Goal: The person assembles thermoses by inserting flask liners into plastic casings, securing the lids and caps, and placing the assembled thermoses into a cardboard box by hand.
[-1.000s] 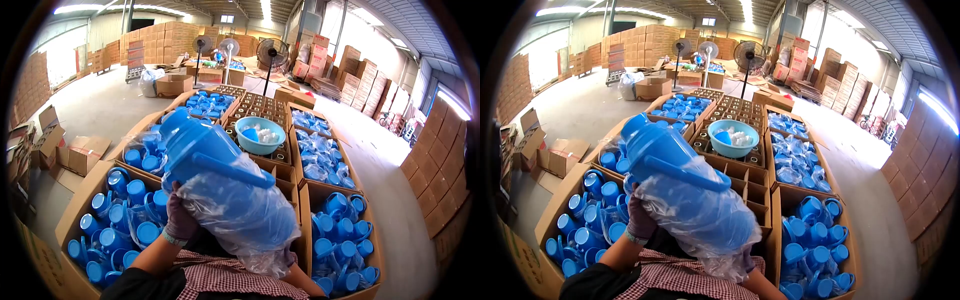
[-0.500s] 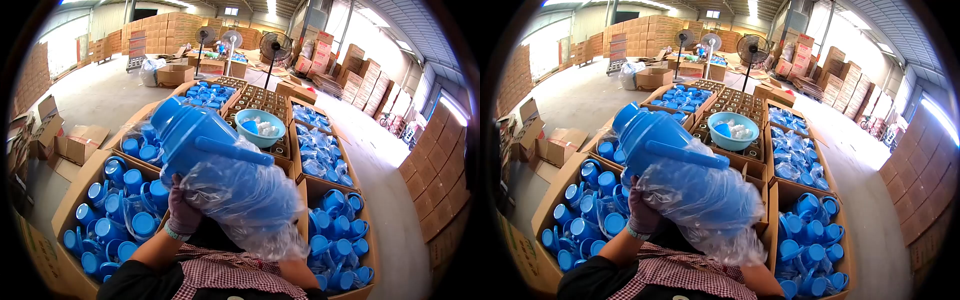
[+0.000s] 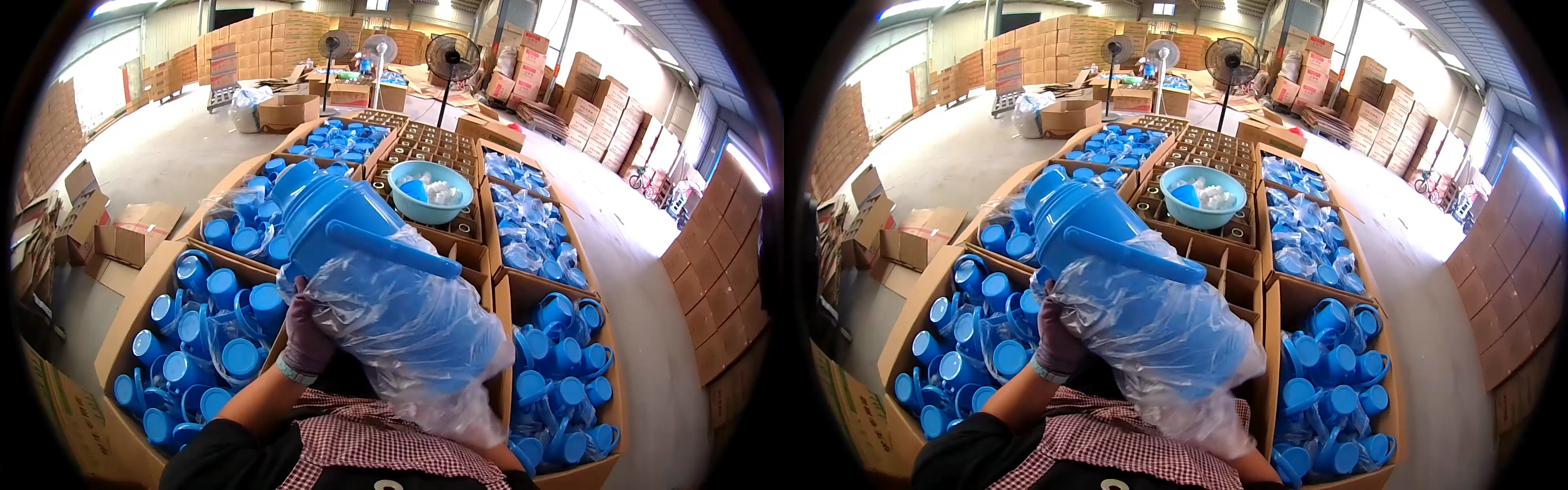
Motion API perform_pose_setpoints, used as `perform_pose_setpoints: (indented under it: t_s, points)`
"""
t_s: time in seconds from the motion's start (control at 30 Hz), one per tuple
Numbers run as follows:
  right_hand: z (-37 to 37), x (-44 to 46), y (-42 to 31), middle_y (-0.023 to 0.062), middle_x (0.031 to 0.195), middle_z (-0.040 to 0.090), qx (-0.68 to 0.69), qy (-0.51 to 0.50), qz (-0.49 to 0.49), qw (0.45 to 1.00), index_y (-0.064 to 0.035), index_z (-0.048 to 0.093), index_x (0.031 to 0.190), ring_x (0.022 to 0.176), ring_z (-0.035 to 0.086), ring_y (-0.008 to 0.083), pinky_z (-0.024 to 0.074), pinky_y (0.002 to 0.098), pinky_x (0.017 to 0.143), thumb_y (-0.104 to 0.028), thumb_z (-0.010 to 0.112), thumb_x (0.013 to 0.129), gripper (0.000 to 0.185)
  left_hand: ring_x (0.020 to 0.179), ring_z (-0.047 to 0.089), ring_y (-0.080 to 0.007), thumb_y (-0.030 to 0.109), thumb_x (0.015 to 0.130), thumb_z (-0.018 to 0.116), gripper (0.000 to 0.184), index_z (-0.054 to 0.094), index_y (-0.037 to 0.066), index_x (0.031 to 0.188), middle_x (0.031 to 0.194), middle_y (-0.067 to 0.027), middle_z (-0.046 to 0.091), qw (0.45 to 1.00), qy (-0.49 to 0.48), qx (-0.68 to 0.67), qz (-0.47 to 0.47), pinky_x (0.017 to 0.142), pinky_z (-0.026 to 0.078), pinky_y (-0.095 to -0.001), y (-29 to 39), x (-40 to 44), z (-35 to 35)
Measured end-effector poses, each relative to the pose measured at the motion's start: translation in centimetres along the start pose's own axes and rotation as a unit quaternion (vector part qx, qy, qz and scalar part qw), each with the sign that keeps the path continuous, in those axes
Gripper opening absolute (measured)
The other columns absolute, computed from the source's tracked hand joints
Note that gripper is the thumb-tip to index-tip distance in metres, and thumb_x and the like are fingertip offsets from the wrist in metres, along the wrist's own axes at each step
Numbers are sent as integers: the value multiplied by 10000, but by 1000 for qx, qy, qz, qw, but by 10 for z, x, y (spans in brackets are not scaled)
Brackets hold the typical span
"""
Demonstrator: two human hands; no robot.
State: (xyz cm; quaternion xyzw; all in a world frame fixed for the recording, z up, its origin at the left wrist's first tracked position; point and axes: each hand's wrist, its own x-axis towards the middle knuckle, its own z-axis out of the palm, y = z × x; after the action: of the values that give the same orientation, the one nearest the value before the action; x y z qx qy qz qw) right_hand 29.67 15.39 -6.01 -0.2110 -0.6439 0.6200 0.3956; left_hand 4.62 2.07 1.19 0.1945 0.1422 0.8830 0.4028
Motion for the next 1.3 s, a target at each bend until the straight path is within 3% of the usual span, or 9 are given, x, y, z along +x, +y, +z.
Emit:
perform_pose_setpoints:
  t_s: [0.27,0.37,0.47,0.6,0.73,0.83,0.93,1.07,1.3]
  points:
    - [-74,31,3,151,1079,710,-70,-97,137,983,-8,684,1109,984,698,265,560,361,886,-92,704,866,257,1235,614,-294,469,1066,501,613,442,2,1459,1374,-144,596,953,-55,285,93,1022,528,-430,22,12,-30]
    - [-96,35,-2,165,1150,711,-289,124,-29,949,-9,672,1201,1051,688,236,548,344,932,-37,629,909,297,1238,612,-277,436,1034,595,637,421,3,1467,1369,-148,593,918,-72,354,165,1019,529,-423,29,4,-15]
    - [-17,26,-23,133,1231,696,-223,-85,-232,943,-22,645,1282,1073,682,229,545,348,964,-34,568,968,323,1041,710,-292,678,891,687,750,682,-26,1149,1143,-200,714,714,-114,629,287,904,548,-409,40,-4,19]
    - [-9,-12,102,107,1305,661,306,-52,50,949,10,559,1402,1127,664,218,536,348,990,-228,547,1084,398,879,755,-264,698,829,740,827,703,-67,1141,1037,-170,764,736,-188,634,145,794,580,-342,36,-21,15]
    - [-25,-4,-77,124,1310,618,103,-49,-172,979,9,490,1481,1124,656,205,546,334,941,-529,680,964,770,931,736,-204,428,778,903,670,701,-58,1192,1124,-158,758,783,-179,587,99,845,584,-346,40,-11,38]
    - [-53,-37,-127,156,1344,565,-15,-37,-165,985,-22,362,1563,1222,605,244,541,340,940,-698,774,796,1102,910,771,-316,405,715,915,639,727,28,1196,1076,-186,774,583,-391,666,253,770,592,-353,33,24,58]
    - [-74,-64,-124,173,1456,479,-72,-3,-86,994,-37,302,1579,1286,576,301,529,396,1007,-650,787,804,1100,680,732,-265,554,694,835,698,729,11,1120,1012,-143,782,415,-588,658,221,629,545,-356,-5,49,111]
    - [-72,-96,-56,210,1548,422,344,83,146,924,-20,281,1567,1373,524,371,495,516,1117,-512,701,951,894,580,590,-172,229,805,726,435,709,172,1235,681,52,544,200,-687,636,290,506,448,-344,-69,52,155]
    - [-130,-114,-79,193,1445,534,286,272,-4,919,-24,468,1457,1303,575,337,496,453,1092,-207,679,976,556,959,582,-229,328,700,722,266,677,216,936,998,-16,547,277,-776,499,269,842,499,-394,-221,21,201]
